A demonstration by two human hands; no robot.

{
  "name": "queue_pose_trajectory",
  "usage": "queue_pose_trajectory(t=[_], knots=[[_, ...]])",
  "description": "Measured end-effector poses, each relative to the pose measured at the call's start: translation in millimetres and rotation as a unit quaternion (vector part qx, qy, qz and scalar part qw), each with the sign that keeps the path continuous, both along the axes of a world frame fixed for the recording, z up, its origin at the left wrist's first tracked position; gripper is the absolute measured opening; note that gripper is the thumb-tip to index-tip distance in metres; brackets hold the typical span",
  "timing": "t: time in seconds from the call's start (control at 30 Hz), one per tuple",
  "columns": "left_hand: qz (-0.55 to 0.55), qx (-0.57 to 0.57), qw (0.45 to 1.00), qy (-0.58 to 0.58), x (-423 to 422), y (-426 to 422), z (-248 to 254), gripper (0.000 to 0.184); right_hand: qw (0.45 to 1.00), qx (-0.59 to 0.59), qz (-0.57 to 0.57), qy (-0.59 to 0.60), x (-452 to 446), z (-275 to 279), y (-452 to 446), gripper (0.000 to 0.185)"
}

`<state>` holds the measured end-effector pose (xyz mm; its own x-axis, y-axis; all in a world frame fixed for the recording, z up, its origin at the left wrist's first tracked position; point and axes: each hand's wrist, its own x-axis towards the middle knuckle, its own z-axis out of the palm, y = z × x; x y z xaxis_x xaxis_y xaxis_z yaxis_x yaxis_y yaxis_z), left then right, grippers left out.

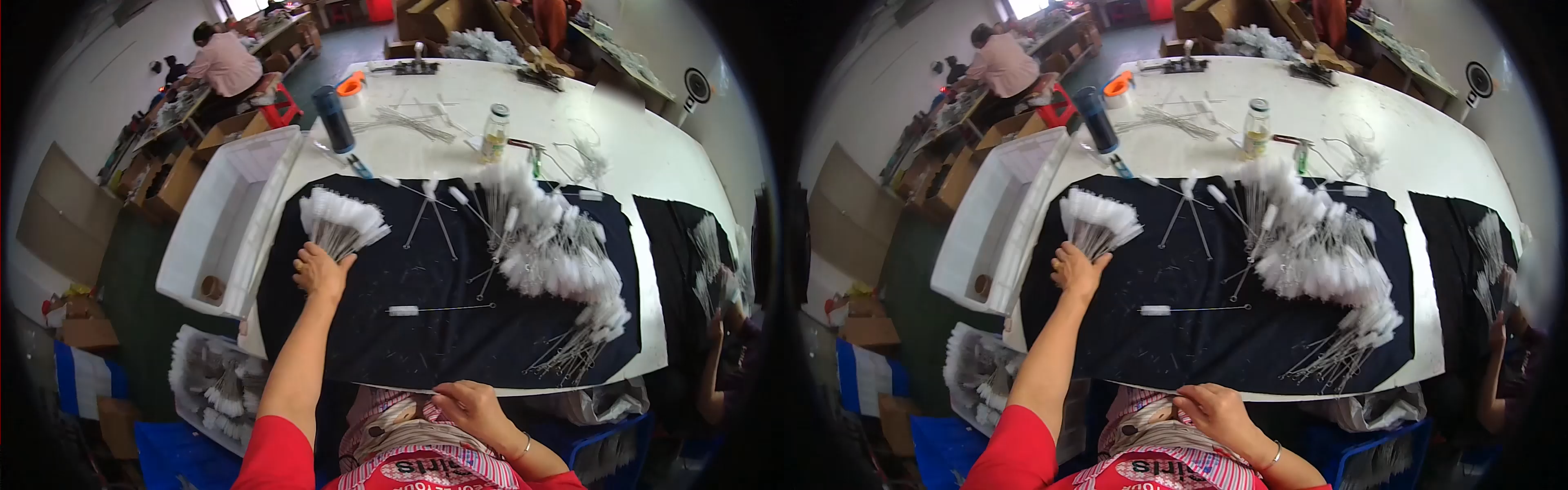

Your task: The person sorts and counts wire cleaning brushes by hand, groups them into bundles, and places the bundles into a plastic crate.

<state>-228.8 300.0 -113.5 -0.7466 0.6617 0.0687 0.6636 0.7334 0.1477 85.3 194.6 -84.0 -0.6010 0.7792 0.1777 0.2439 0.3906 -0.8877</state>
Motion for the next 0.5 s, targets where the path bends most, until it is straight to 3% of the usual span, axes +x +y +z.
queue_pose_trajectory(t=[0.17,0.33,0.37,0.4,0.5], knots=[[-0.007,-0.014,0.999,-0.034,-12.9,6.9,-9.2,0.078,0.992,0.125,0.028,-0.002,-13.5,-5.5,26.8,0.016],[-0.041,-0.025,0.997,-0.06,-24.6,8.6,-10.5,0.082,0.948,0.272,-0.155,-0.052,-70.9,-0.5,147.1,0.023],[-0.093,0.012,0.996,0.0,-45.0,9.2,-41.3,0.083,0.948,0.243,-0.18,-0.101,-85.3,-3.6,175.2,0.028],[-0.093,0.001,0.993,-0.074,-37.8,9.2,-25.8,0.084,0.941,0.206,-0.218,-0.159,-98.8,-3.5,198.0,0.035],[-0.099,-0.039,0.993,-0.044,-49.5,14.9,-40.0,0.081,0.893,0.183,-0.342,-0.227,-141.7,-34.7,252.0,0.061]])
